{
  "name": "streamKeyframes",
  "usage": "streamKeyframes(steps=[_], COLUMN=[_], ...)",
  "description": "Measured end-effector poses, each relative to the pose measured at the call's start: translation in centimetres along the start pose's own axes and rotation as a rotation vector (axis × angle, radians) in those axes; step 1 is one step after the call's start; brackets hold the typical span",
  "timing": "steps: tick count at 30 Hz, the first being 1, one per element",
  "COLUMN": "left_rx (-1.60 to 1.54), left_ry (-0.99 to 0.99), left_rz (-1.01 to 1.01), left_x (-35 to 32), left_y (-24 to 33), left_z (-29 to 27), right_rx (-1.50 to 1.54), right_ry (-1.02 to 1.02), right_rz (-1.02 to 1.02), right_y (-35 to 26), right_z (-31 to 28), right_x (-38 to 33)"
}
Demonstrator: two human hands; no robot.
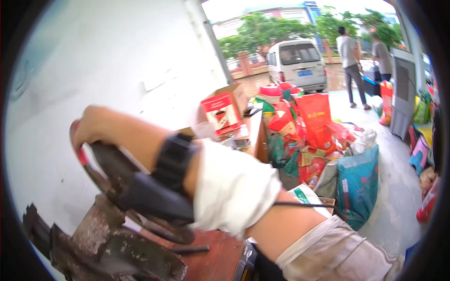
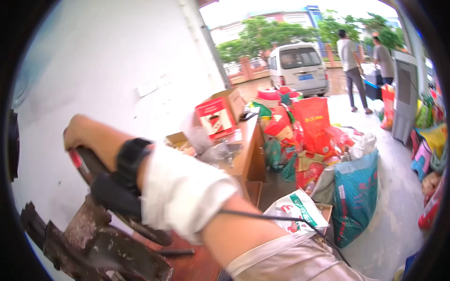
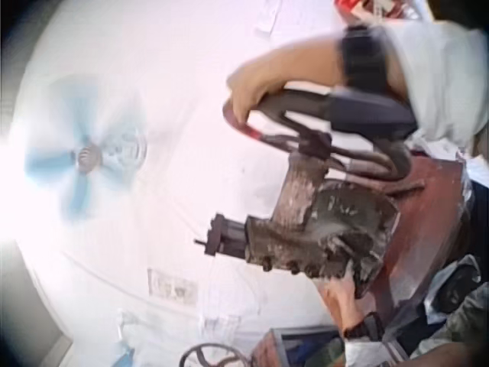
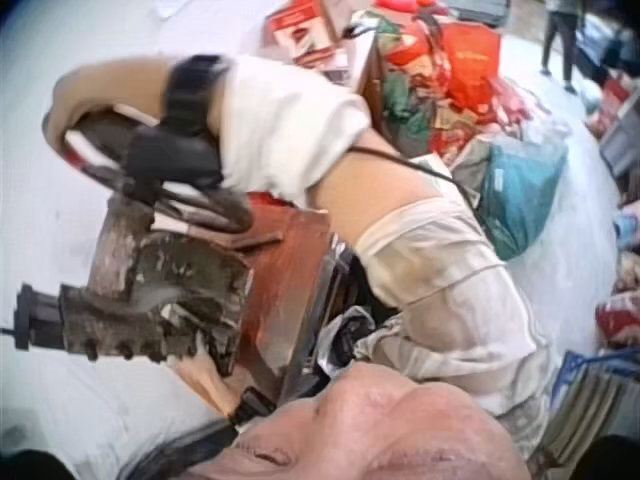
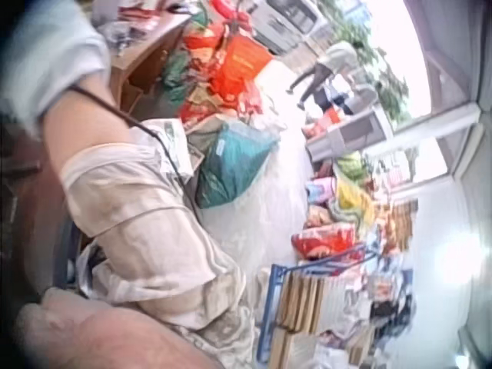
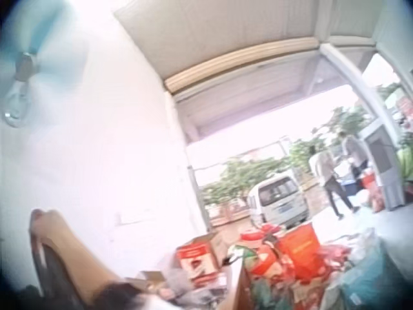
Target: Operating a manual punch press to process small metal clips.
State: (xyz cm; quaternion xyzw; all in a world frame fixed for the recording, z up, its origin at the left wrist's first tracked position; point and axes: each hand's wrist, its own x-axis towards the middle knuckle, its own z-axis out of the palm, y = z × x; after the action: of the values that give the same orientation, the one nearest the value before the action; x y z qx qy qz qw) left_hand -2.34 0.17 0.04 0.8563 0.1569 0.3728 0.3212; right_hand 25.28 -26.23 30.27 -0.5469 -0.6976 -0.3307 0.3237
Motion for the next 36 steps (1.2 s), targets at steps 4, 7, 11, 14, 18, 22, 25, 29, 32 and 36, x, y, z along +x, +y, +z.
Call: streamKeyframes(steps=[4, 7, 11, 14, 18, 22, 25, 29, 32, 36], left_rx=[-0.001, 0.065, -0.014, -0.093, -0.017, 0.205, -0.159, 0.580, 0.619, 0.713], left_ry=[0.137, 0.047, -0.009, -0.094, -0.077, 0.068, 0.169, -0.095, -0.196, -0.202], left_rz=[-0.056, 0.104, 0.125, 0.167, 0.024, -0.192, -0.564, -0.047, -0.189, -0.266], left_x=[-0.7, 2.0, 1.6, 1.3, -3.5, -10.2, -13.5, -13.9, -14.0, -13.4], left_y=[-0.2, -1.9, -0.9, 2.2, 1.5, 4.9, -0.2, -1.0, -0.3, 1.3], left_z=[-1.7, 1.2, 3.4, 7.5, 4.5, -3.5, -0.9, 3.1, 1.8, 2.3], right_rx=[-0.326, -0.394, -0.359, -0.622, -0.165, 0.027, 0.100, 0.216, 0.194, 0.102], right_ry=[-0.462, -0.390, 0.093, 0.731, 0.372, 0.015, -0.054, -0.057, -0.104, -0.131], right_rz=[0.813, 0.817, 0.917, 0.199, -0.287, -0.042, 0.399, 0.606, 0.562, 0.533], right_y=[-0.4, 2.2, 0.5, 1.1, -10.2, -14.4, -16.1, -16.8, -17.2, -17.5], right_z=[0.8, 0.0, 0.7, 2.4, 6.1, 10.2, 15.6, 20.8, 23.1, 23.5], right_x=[9.2, 7.5, 7.1, 6.6, -6.4, -23.8, -30.3, -31.3, -30.4, -30.0])
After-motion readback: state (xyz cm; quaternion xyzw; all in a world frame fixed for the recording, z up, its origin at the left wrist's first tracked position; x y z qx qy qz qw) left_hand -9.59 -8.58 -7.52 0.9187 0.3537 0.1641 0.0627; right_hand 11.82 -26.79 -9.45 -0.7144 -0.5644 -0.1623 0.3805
